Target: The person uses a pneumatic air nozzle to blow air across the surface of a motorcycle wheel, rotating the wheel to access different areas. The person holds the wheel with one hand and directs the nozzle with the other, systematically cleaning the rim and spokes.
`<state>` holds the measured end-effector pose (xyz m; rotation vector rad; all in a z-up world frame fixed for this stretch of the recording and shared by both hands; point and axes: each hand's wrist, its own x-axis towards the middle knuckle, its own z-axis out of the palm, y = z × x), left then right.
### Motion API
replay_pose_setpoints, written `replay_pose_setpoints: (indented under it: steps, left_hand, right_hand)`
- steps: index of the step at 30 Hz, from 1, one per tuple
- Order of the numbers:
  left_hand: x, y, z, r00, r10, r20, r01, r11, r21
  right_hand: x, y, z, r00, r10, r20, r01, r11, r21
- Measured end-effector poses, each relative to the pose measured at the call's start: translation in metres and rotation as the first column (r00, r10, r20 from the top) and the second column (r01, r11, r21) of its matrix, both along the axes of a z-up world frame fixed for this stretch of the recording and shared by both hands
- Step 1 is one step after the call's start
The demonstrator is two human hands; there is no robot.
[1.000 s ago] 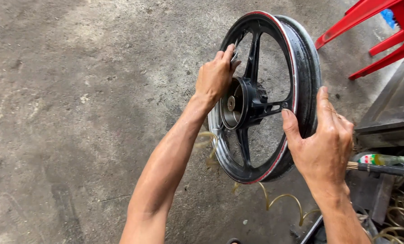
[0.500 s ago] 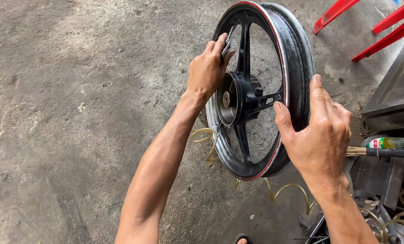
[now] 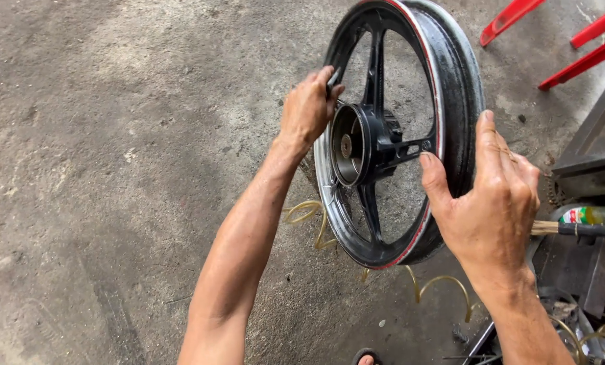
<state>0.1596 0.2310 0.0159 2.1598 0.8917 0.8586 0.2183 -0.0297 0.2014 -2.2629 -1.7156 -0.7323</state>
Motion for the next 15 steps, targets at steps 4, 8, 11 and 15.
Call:
replay_pose_setpoints:
  steps: [4, 8, 11, 15]
  left_hand:
    - [-0.015, -0.012, 0.007, 0.973, -0.113, -0.202, 0.044, 0.947, -0.319]
    - [-0.011, -0.011, -0.012, 0.994, 0.019, -0.105, -0.037, 0.984, -0.174]
    - [-0.013, -0.012, -0.022, 0.984, -0.033, -0.173, -0.01, 0.97, -0.244]
    - [-0.016, -0.014, -0.047, 0.98, -0.111, -0.164, 0.046, 0.932, -0.359]
  right_hand:
    - [-0.001, -0.003, -0.002, 0.999, 0.006, 0.039, -0.006, 1.0, -0.013]
    - [-0.001, -0.007, -0.002, 0.997, 0.028, 0.074, -0.026, 0.999, -0.028]
    - [0.001, -0.014, -0.007, 0.995, 0.036, 0.095, -0.032, 0.999, -0.036]
    - [0.004, -0.023, -0.012, 0.983, -0.001, 0.182, 0.011, 0.999, -0.049]
